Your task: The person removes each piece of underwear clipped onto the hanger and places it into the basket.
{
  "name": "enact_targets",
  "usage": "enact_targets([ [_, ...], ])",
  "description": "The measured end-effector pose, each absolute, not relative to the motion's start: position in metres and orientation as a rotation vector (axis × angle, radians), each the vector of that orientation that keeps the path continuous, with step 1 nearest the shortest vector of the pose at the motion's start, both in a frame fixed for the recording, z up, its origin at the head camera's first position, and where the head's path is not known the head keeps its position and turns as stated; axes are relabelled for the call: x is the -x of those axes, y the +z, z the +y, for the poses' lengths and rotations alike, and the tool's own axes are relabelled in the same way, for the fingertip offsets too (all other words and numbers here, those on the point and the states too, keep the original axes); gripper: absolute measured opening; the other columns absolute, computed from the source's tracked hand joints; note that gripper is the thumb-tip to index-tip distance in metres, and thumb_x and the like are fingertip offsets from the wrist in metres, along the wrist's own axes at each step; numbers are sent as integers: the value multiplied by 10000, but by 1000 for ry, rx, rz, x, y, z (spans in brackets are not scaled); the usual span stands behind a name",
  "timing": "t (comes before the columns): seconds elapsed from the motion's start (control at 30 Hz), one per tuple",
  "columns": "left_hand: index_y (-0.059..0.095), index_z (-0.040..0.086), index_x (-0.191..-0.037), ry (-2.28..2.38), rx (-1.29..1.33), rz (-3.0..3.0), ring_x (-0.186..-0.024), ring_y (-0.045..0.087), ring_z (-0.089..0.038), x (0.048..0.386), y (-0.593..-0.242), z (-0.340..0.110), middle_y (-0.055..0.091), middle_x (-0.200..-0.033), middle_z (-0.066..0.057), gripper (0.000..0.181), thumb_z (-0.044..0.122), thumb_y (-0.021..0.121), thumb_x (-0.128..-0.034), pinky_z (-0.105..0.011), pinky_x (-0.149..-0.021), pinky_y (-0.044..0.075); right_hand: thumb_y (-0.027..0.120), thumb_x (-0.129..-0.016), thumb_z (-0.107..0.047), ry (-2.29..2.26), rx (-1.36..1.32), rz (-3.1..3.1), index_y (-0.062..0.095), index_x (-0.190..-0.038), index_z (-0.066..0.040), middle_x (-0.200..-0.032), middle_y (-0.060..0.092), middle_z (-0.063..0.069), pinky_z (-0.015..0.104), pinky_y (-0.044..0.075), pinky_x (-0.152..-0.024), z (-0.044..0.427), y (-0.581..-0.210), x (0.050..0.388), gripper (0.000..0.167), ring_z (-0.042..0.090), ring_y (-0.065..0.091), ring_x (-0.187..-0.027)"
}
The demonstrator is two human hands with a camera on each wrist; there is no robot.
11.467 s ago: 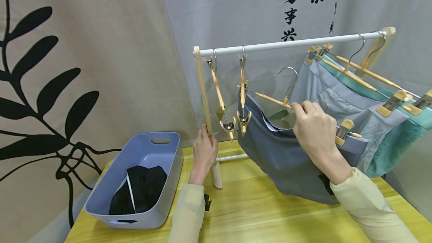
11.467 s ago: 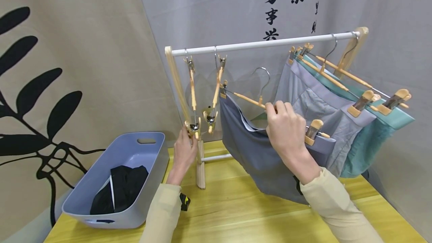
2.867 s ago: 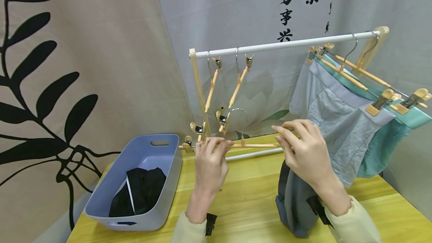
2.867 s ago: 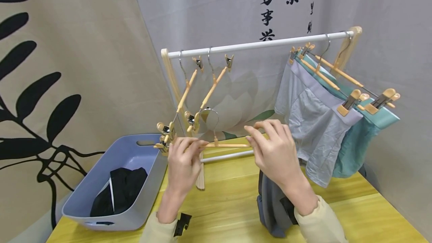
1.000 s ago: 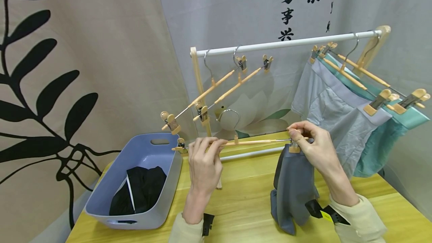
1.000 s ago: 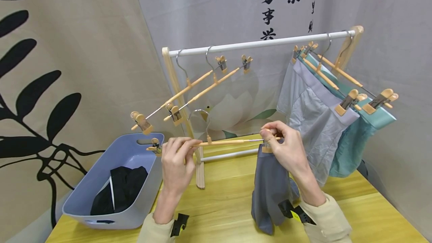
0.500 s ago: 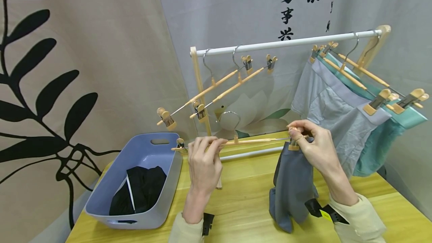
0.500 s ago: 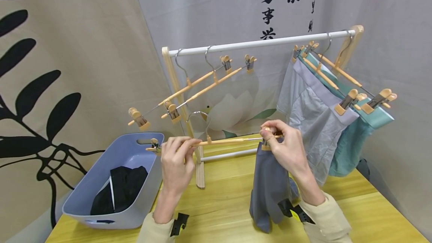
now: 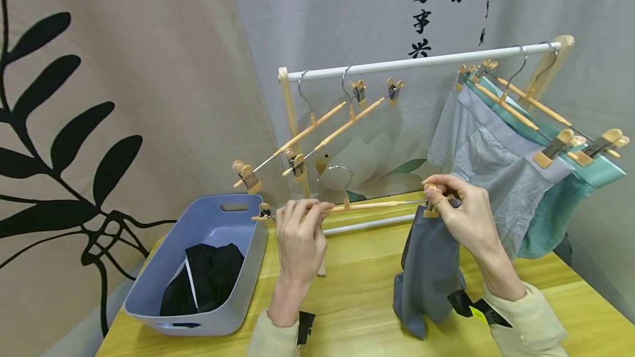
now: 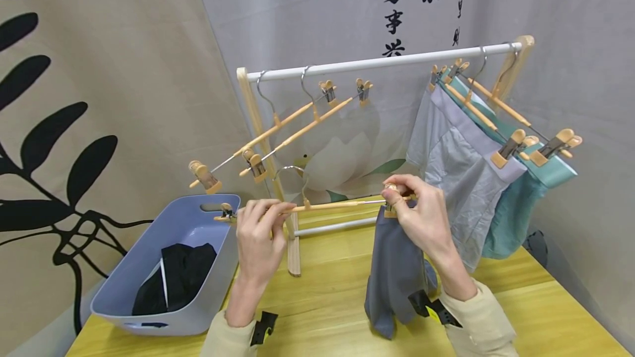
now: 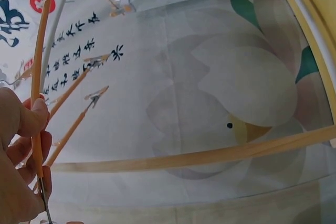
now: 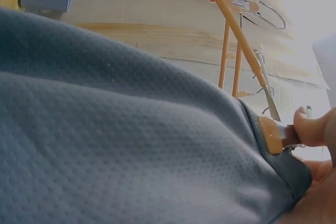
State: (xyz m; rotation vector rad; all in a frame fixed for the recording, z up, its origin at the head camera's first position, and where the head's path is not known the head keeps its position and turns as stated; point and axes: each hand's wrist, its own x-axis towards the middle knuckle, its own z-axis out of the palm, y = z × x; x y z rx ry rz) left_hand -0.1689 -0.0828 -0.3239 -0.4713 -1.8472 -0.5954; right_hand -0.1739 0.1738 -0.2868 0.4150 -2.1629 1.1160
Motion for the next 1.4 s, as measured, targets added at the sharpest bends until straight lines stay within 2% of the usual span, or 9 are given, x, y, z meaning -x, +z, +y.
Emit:
enact_targets([
  [0.4, 718, 106, -848, -601, 467, -1837, -829, 591, -225, 168, -323, -83, 675, -845, -65, 112, 14, 653, -842, -364, -741, 402, 682, -840, -15, 1112, -432, -2136, 690, -952, -3, -742, 528, -206, 121, 376, -607, 173, -286, 174, 113, -57, 493, -648],
  [0.77, 717, 109, -849, -601, 461, -1847, -834, 590, -221, 167, -322, -83, 680, -843, -62, 127, -4, 663, -825, -365, -753, 408, 682, -851, -51, 1124, -429, -2130, 694, -960, -26, -727, 533, -183, 167, 355, -565, 173, -284, 173, 112, -36, 482, -619],
  [1.2, 720, 114, -851, -591, 461, -1846, -816, 577, -217, 167, -322, -83, 678, -839, -59, 118, 12, 665, -831, -357, -754, 397, 689, -834, -12, 1109, -427, -2105, 701, -960, -38, -724, 534, -189, 166, 345, -547, 171, -284, 172, 129, -47, 482, -621],
  [1.4, 717, 99, -840, -575, 464, -1831, -790, 592, -219, 168, -322, -83, 665, -828, -62, 107, 4, 694, -798, -352, -721, 387, 692, -823, 10, 1096, -433, -2082, 703, -957, -34, -732, 535, -195, 141, 365, -573, 170, -283, 172, 142, -62, 490, -639],
])
